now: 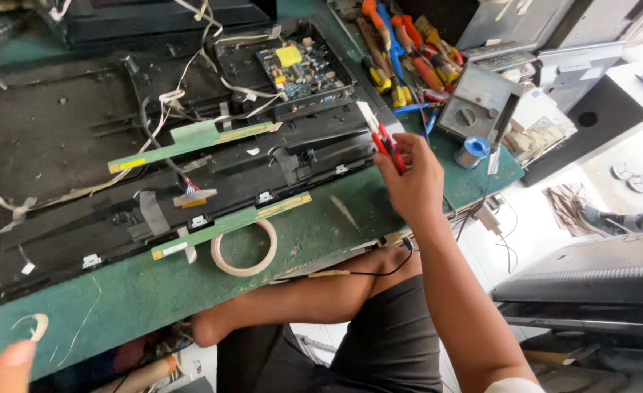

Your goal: The person repairs a circuit board by applying pieces of tape to secure a ribbon cable. They use a utility knife to cut the tape and a magnifying glass to inspect the connection points.

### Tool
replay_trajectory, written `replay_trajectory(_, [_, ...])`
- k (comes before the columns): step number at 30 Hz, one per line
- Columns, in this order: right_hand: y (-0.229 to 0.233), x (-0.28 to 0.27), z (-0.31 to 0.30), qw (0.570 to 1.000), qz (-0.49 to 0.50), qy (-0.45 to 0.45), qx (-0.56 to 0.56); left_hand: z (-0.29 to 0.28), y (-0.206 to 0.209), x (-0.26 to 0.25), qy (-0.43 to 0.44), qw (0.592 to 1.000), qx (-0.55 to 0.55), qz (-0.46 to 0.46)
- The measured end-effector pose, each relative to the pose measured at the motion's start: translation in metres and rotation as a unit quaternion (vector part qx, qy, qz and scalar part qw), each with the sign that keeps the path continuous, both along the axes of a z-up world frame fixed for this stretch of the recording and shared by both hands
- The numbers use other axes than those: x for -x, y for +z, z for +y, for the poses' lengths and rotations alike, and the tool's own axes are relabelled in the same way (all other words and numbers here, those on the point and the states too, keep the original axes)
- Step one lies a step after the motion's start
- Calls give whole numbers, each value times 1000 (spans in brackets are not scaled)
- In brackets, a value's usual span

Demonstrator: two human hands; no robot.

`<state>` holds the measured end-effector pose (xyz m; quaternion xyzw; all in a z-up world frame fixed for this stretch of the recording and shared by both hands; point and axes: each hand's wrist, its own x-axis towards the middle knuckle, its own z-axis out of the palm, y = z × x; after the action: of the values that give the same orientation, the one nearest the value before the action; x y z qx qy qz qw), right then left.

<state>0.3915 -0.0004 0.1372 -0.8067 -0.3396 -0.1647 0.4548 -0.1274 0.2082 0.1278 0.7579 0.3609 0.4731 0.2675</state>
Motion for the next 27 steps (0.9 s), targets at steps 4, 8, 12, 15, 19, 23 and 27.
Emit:
replay_trajectory(4, [2,-3,9,996,-38,5,83,-60,-3,-28,5,996,72,-61])
replay_trajectory(8, [-5,1,-3,995,-81,6,63,-100,-4,-50,-88,976,164,-114])
replay_trajectory(12, [-9,3,-12,991,-102,37,73,-108,9,-75,-158,962,194,-110])
replay_trajectory(15, [-8,8,-14,992,-98,21,80,-108,7,-90,-207,948,206,-130])
replay_trajectory(19, [11,50,-18,986,-160,43,-28,-109,17,-110,-246,929,249,-121])
replay_trajectory(23, [39,124,-20,959,24,278,-49,-106,25,-127,-301,923,217,-101])
replay_trajectory(27, [56,160,-15,931,91,348,57,-100,28,-133,-322,932,155,-67])
